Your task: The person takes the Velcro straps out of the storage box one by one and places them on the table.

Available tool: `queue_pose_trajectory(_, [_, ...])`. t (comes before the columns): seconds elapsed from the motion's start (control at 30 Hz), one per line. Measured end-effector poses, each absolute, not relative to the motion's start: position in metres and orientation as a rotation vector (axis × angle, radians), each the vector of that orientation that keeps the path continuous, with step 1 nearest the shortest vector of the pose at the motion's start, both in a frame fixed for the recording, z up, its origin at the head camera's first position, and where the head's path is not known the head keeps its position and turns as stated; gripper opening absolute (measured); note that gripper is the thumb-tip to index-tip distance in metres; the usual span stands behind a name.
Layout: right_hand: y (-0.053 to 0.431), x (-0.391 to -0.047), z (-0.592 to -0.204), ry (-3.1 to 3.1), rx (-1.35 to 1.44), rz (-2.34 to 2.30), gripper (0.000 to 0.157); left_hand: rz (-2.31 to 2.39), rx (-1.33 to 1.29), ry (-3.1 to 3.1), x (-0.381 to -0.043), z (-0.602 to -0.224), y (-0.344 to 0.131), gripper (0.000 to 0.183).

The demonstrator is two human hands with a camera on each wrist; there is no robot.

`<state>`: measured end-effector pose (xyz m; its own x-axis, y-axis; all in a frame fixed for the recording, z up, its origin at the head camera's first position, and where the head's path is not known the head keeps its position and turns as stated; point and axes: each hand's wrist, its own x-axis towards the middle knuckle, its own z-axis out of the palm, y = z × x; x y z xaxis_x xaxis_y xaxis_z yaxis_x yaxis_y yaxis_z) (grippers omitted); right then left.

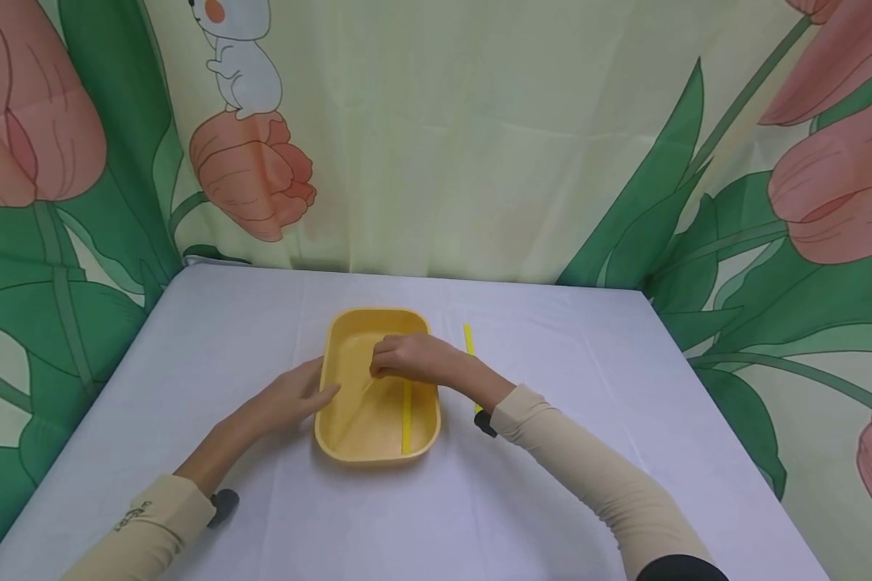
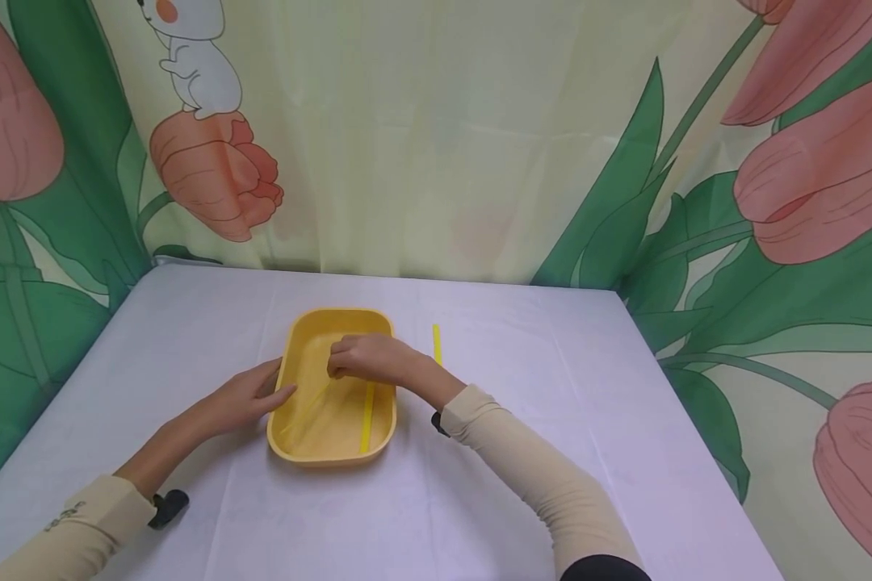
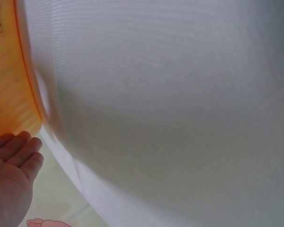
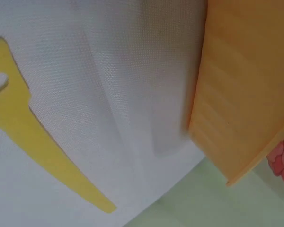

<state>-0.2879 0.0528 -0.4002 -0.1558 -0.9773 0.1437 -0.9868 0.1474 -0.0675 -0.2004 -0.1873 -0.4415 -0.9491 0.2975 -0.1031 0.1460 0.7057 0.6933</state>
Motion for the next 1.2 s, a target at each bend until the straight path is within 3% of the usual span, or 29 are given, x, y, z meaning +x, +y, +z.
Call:
queue_pose_trajectory(0.43, [0.067,-0.29,-0.389,-2.226,1.93,0.533,0.008,1.061,0.344,2.719,-0.199,-0.441,-0.187,0.067])
queue_pose_trajectory(1.2, [0.098,-0.298,-0.373,-2.162,1.766,0.624,0.013,1.078,0.392,2.727,-0.198,-0.442,-0.187,0.067])
